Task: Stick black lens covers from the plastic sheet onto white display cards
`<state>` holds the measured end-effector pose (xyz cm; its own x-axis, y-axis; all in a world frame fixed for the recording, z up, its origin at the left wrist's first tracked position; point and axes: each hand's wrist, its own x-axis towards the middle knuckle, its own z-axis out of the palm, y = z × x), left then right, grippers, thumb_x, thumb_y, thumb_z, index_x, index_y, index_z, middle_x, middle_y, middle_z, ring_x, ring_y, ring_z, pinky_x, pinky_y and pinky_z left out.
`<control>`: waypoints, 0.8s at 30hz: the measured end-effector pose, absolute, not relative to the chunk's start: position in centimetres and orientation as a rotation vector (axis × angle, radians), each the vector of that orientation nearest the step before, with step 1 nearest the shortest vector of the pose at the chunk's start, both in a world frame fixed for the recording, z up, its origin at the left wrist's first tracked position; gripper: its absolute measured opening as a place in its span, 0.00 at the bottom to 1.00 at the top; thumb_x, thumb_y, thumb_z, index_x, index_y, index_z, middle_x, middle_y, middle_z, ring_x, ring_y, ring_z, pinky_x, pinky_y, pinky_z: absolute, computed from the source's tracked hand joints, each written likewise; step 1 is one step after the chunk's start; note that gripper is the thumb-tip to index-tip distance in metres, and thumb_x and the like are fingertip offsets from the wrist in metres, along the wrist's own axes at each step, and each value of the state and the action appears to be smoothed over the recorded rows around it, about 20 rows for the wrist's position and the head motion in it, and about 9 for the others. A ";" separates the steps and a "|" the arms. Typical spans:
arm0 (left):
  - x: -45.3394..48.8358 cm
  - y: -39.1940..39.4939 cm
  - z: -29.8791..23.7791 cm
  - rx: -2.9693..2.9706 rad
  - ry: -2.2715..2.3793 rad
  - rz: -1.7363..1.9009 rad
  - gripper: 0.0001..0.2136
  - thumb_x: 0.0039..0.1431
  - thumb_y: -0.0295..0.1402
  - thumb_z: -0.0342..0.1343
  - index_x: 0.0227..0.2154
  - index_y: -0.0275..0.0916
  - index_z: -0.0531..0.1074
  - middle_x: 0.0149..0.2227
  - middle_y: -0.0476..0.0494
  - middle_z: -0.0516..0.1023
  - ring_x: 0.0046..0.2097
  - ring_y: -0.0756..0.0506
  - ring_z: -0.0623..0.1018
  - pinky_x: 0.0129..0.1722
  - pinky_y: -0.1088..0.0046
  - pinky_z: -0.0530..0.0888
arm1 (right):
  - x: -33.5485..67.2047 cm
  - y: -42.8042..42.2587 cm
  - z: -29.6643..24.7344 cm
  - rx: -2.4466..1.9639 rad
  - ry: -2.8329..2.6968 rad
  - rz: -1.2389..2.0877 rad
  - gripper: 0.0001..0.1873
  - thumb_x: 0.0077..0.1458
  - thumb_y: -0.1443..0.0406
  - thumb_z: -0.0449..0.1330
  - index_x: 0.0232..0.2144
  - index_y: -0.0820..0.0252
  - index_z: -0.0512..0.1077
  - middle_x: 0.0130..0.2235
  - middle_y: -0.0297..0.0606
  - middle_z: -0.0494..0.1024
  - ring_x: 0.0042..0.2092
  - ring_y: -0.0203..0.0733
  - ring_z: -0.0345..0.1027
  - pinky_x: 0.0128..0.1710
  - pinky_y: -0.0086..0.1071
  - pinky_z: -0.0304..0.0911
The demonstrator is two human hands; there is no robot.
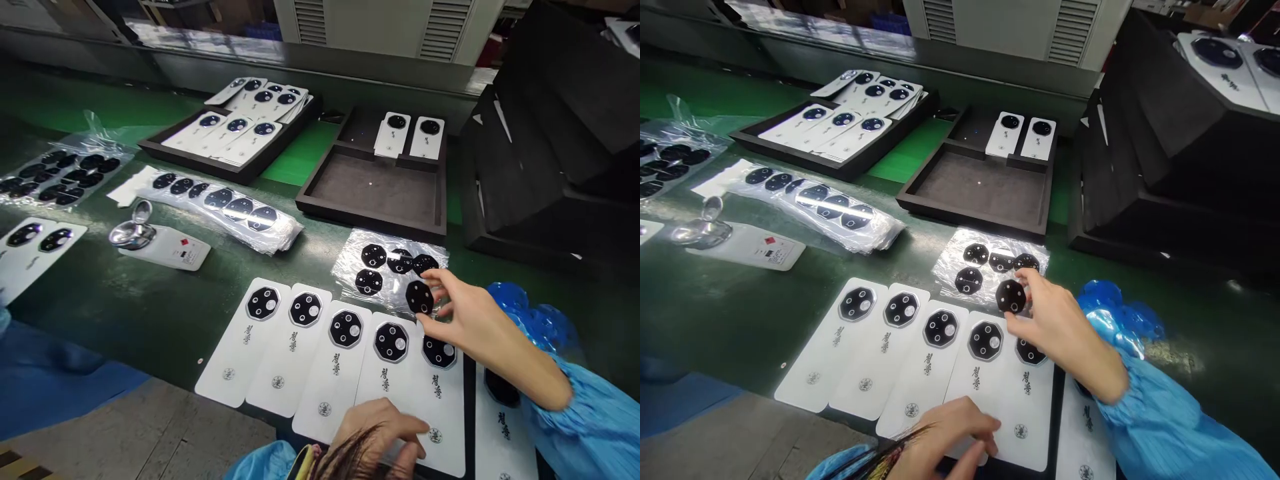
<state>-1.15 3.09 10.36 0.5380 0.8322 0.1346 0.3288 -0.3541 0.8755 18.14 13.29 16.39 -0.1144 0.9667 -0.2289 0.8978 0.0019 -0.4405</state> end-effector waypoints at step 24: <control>3.8 4.7 13.2 0.940 1.045 0.560 0.12 0.57 0.44 0.52 0.29 0.39 0.63 0.17 0.55 0.66 0.18 0.53 0.64 0.17 0.80 0.62 | 22.7 7.8 17.6 -1.763 -1.686 1.298 0.11 0.47 0.54 0.59 0.26 0.52 0.77 0.23 0.33 0.78 0.25 0.41 0.71 0.24 0.32 0.68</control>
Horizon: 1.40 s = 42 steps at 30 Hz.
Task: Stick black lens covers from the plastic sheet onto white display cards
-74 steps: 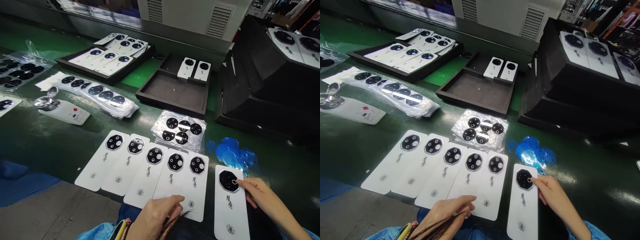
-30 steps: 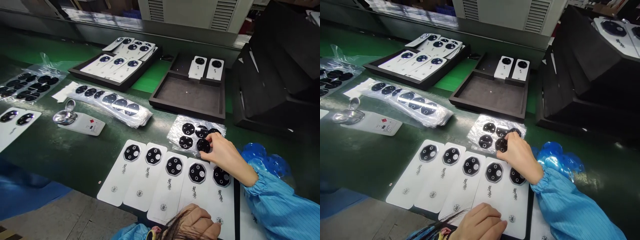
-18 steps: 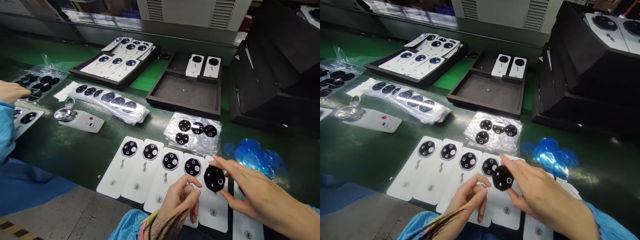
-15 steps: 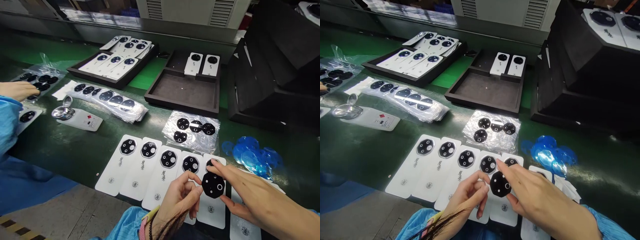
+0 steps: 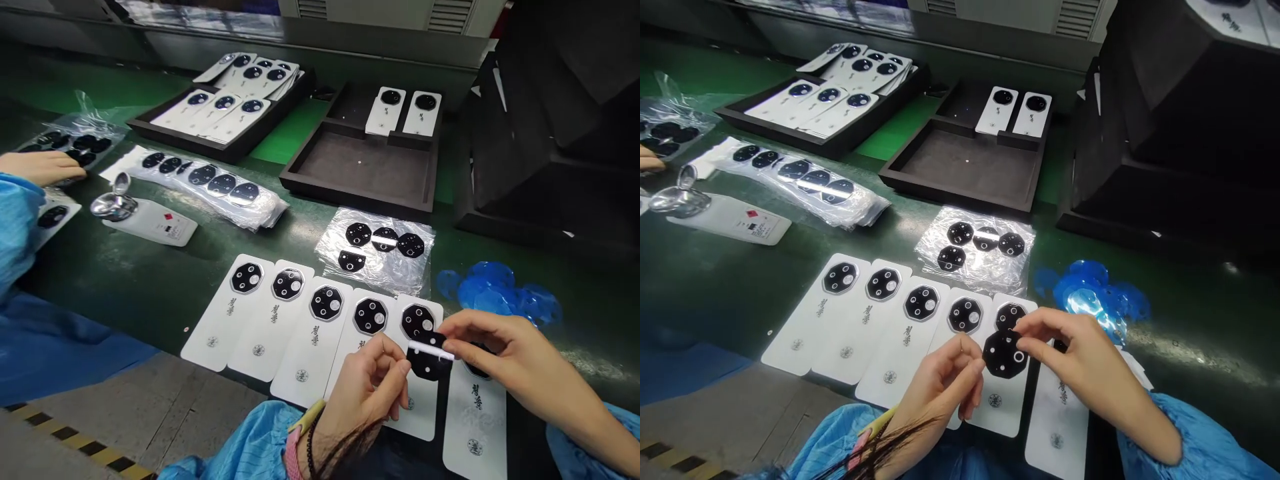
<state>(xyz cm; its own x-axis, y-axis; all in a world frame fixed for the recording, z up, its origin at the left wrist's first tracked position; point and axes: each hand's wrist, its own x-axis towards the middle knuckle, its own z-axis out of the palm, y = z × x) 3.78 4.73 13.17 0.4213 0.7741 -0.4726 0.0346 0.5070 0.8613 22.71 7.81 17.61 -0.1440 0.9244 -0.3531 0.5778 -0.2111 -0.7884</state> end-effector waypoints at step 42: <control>4.8 3.1 9.9 2.858 1.247 0.412 0.17 0.58 0.23 0.47 0.48 0.28 0.72 0.44 0.37 0.79 0.36 0.42 0.79 0.34 0.69 0.79 | 23.1 8.9 12.6 -1.799 -1.679 0.914 0.10 0.45 0.61 0.58 0.26 0.52 0.80 0.29 0.32 0.82 0.29 0.43 0.76 0.27 0.29 0.72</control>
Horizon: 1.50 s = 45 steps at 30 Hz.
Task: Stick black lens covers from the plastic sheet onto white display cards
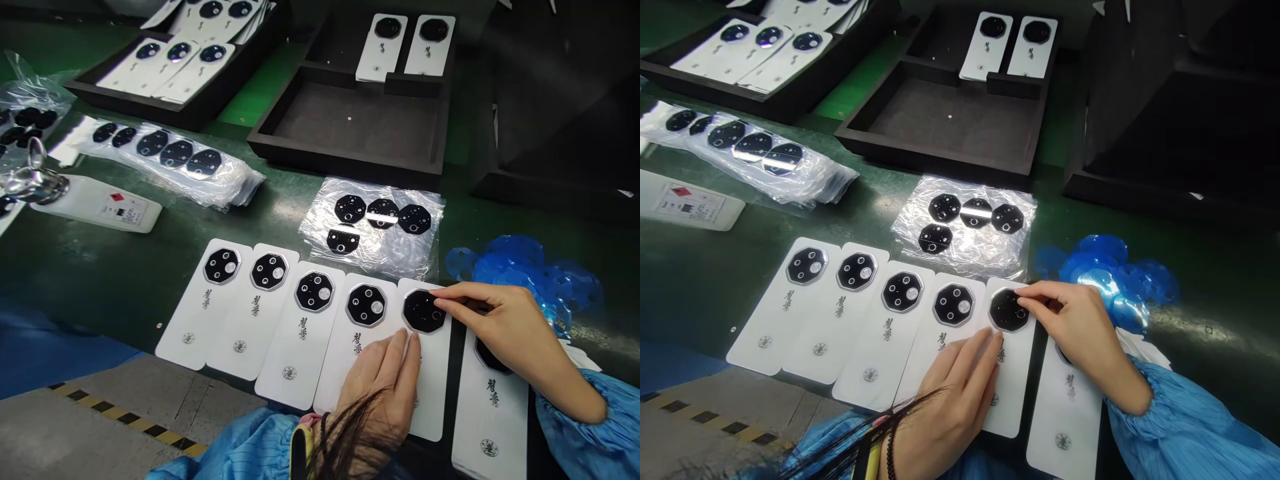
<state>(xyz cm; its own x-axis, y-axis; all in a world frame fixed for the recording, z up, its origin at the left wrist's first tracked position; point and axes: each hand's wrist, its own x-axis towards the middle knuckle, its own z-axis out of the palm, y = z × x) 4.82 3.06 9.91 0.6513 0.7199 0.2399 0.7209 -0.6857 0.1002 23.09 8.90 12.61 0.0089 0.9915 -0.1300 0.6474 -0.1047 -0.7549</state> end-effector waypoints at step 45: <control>4.8 3.2 10.2 -2.782 -1.100 -0.424 0.17 0.58 0.19 0.43 0.45 0.31 0.74 0.44 0.37 0.80 0.42 0.43 0.80 0.40 0.71 0.79 | 23.0 9.5 13.2 -1.796 -1.663 1.086 0.14 0.48 0.53 0.58 0.22 0.53 0.75 0.24 0.35 0.80 0.25 0.42 0.72 0.23 0.33 0.66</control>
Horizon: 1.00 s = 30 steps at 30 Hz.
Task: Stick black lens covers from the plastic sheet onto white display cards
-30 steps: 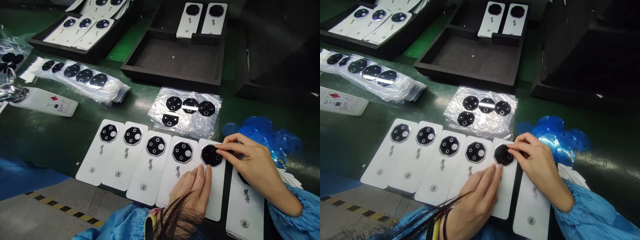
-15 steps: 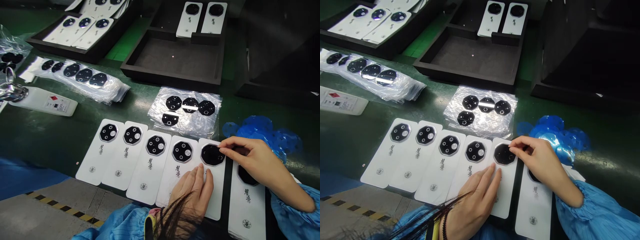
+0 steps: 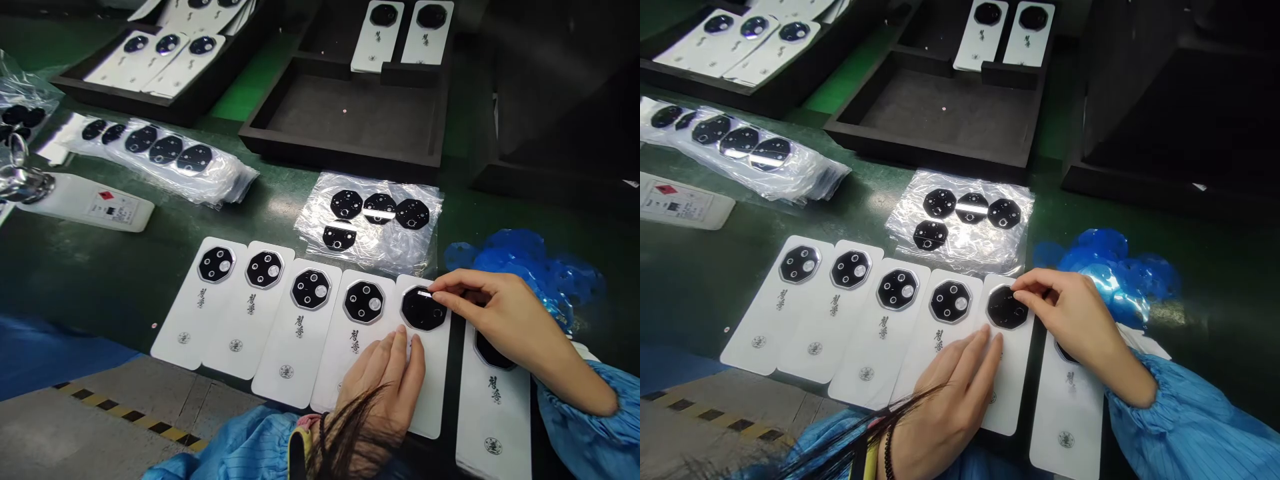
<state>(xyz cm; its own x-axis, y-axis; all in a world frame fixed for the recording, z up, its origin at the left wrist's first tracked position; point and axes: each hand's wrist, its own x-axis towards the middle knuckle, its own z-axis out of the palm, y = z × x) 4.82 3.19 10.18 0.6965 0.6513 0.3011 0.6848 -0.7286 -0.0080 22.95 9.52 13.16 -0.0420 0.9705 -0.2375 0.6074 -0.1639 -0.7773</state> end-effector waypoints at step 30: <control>4.9 2.7 9.9 -2.779 -1.051 -0.236 0.20 0.57 0.22 0.45 0.52 0.30 0.69 0.48 0.40 0.78 0.45 0.43 0.78 0.43 0.72 0.78 | 22.6 9.2 12.4 -1.762 -1.810 0.808 0.10 0.49 0.63 0.54 0.23 0.52 0.75 0.28 0.34 0.79 0.28 0.40 0.71 0.25 0.32 0.66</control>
